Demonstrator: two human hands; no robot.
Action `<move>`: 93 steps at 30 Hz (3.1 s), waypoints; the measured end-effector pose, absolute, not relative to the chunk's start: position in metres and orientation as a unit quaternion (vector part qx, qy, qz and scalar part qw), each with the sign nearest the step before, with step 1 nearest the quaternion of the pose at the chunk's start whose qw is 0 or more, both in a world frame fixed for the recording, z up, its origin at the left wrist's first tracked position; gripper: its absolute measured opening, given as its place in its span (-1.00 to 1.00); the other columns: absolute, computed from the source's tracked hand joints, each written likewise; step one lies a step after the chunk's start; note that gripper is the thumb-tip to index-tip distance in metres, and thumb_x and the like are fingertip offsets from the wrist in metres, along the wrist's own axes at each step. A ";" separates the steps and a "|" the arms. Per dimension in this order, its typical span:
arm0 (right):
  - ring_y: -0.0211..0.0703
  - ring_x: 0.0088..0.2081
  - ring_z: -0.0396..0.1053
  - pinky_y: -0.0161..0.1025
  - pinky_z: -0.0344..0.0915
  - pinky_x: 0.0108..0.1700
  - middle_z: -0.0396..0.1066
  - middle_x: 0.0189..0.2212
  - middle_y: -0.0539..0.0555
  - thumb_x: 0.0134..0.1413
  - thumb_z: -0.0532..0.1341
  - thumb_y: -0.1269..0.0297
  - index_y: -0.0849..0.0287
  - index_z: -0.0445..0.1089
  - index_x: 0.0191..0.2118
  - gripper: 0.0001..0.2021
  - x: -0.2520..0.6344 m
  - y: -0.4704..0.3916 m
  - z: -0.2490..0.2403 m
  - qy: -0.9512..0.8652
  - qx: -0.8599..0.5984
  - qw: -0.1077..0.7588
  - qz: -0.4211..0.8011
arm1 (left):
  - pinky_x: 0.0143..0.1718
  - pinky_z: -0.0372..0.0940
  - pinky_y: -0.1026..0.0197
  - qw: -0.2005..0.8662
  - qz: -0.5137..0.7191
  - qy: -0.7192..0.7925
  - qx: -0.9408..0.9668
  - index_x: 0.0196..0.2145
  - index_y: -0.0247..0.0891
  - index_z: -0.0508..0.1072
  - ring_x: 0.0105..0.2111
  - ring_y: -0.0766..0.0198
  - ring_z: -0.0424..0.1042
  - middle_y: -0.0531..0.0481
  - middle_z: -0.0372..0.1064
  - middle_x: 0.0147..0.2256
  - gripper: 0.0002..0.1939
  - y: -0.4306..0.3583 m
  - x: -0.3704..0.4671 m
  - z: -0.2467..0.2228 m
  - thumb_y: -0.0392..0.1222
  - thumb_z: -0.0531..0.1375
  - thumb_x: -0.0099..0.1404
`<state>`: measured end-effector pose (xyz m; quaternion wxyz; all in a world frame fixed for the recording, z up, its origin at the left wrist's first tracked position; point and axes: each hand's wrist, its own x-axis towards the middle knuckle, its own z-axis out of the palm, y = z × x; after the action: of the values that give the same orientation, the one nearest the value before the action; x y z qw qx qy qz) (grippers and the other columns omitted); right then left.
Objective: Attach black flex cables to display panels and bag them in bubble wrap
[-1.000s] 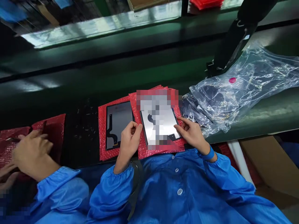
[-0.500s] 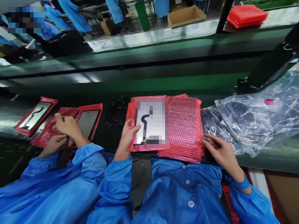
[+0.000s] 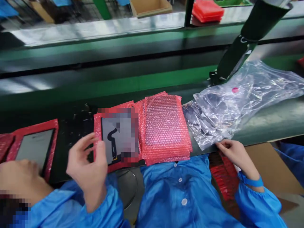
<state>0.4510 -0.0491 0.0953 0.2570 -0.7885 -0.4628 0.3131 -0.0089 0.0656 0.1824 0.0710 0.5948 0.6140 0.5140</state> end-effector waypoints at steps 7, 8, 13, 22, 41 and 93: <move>-0.15 -0.56 0.31 -0.22 0.25 -0.42 0.41 -0.60 -0.01 0.15 0.33 -0.15 0.20 0.56 -0.29 -0.57 0.425 -0.029 0.071 -0.392 -0.792 0.412 0.224 | 0.06 0.51 0.02 0.114 0.393 0.402 0.819 -0.05 -0.13 0.52 -0.01 0.10 0.58 -0.09 0.57 0.00 -0.85 0.070 0.095 0.167 -0.19 0.18 0.48; -0.14 -0.55 0.31 -0.21 0.26 -0.39 0.40 -0.60 -0.02 0.17 0.33 -0.14 0.19 0.58 -0.24 -0.58 0.420 -0.023 0.071 -0.400 -0.794 0.414 0.196 | 0.12 0.49 -0.03 0.117 0.370 0.383 0.838 0.00 -0.14 0.51 0.06 0.06 0.55 -0.13 0.54 0.07 -0.81 0.072 0.100 0.157 -0.19 0.18 0.48; 0.01 -0.47 0.40 -0.11 0.28 -0.28 0.49 -0.55 0.07 0.19 0.33 -0.12 0.09 0.65 -0.05 -0.58 0.401 -0.003 0.080 -0.455 -0.798 0.357 0.171 | 0.27 0.35 -0.31 0.102 0.256 0.364 0.889 0.21 -0.19 0.39 0.30 -0.19 0.33 -0.32 0.33 0.29 -0.59 0.073 0.101 0.116 -0.10 0.22 0.47; -0.13 -0.66 0.27 -0.18 0.23 -0.52 0.30 -0.74 -0.03 0.05 0.28 -0.20 0.14 0.58 -0.32 -0.55 0.387 -0.011 0.130 -0.376 -0.763 0.456 0.262 | 0.21 0.40 -0.17 0.084 0.263 0.368 0.888 0.15 -0.12 0.48 0.24 -0.09 0.39 -0.21 0.39 0.25 -0.69 0.077 0.096 0.122 -0.13 0.14 0.51; -0.15 -0.61 0.43 -0.19 0.39 -0.53 0.61 -0.45 0.08 0.21 0.36 -0.07 0.12 0.62 -0.24 -0.66 0.261 -0.029 0.142 -0.374 -0.503 0.478 0.615 | -0.08 0.54 0.00 0.551 0.423 0.448 0.562 -0.12 -0.23 0.61 -0.23 0.02 0.62 -0.19 0.59 -0.32 -0.43 0.016 0.113 0.155 0.35 0.14 0.43; -0.22 -0.76 0.26 -0.28 0.17 -0.69 0.51 -0.58 -0.08 0.27 0.25 -0.12 0.04 0.24 -0.13 -0.65 0.284 -0.015 0.143 -0.439 -0.606 0.477 0.460 | -0.40 0.28 0.34 0.531 0.368 0.368 0.668 -0.34 -0.30 0.68 -0.44 0.32 0.48 0.04 0.56 -0.48 -0.82 0.060 0.130 0.167 -0.35 0.25 0.34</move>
<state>0.2838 -0.0147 0.1432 0.4774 -0.6063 -0.4392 0.4600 0.1301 0.0604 0.1672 0.5314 0.6682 0.3685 0.3679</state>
